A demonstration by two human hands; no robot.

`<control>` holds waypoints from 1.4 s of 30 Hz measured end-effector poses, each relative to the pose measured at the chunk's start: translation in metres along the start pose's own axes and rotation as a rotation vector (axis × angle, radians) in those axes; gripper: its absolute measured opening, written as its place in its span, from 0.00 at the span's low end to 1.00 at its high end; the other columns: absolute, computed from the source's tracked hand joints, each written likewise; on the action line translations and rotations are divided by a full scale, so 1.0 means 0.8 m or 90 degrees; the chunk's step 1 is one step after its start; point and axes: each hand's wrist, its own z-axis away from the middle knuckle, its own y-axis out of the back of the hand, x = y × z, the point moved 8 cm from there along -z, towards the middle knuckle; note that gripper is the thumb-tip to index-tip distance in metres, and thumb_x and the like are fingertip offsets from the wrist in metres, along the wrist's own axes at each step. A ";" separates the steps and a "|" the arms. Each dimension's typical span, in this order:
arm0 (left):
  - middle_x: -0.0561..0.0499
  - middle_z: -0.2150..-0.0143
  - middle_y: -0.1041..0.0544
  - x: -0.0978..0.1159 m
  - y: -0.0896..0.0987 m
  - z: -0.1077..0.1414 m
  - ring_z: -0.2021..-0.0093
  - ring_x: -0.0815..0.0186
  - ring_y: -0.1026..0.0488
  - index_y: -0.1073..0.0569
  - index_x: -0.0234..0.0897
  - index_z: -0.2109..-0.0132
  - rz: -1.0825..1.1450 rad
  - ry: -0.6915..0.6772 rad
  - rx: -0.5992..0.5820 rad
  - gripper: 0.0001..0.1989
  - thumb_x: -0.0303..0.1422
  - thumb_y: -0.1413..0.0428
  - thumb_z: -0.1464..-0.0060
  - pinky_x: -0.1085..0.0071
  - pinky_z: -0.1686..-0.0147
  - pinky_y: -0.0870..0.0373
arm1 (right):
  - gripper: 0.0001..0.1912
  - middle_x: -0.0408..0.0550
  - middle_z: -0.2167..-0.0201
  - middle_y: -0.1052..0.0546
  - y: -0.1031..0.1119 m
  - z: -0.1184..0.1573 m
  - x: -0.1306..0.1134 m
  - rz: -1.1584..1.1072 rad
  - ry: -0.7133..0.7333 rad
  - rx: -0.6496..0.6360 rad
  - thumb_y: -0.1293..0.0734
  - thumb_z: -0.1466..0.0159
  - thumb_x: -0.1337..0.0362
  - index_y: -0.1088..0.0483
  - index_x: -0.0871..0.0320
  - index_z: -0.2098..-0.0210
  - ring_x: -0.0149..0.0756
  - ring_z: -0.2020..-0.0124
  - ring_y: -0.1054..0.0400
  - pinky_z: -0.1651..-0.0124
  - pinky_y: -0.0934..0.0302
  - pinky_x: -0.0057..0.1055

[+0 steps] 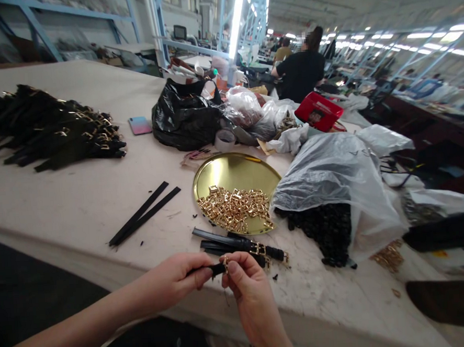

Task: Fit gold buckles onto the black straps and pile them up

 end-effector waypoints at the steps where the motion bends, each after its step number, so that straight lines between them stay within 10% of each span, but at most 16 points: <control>1: 0.55 0.71 0.30 -0.002 0.001 -0.002 0.70 0.70 0.35 0.29 0.38 0.63 -0.005 0.002 -0.007 0.11 0.35 0.55 0.44 0.77 0.70 0.41 | 0.10 0.42 0.73 0.25 0.001 -0.002 0.001 -0.005 -0.006 0.002 0.25 0.55 0.63 0.27 0.57 0.75 0.22 0.81 0.38 0.76 0.40 0.20; 37: 0.55 0.72 0.32 -0.017 -0.020 0.009 0.77 0.72 0.34 0.37 0.35 0.66 0.192 0.116 -0.052 0.07 0.33 0.57 0.48 0.76 0.76 0.38 | 0.14 0.38 0.76 0.30 0.012 0.011 -0.016 0.232 0.183 0.117 0.28 0.52 0.59 0.33 0.54 0.68 0.30 0.73 0.36 0.68 0.40 0.25; 42: 0.55 0.72 0.32 -0.005 -0.013 0.017 0.75 0.72 0.36 0.36 0.36 0.65 0.153 0.063 -0.006 0.08 0.34 0.56 0.46 0.77 0.75 0.39 | 0.12 0.41 0.74 0.28 -0.016 0.017 -0.001 0.250 0.127 -0.004 0.30 0.48 0.58 0.32 0.55 0.68 0.32 0.71 0.35 0.67 0.40 0.28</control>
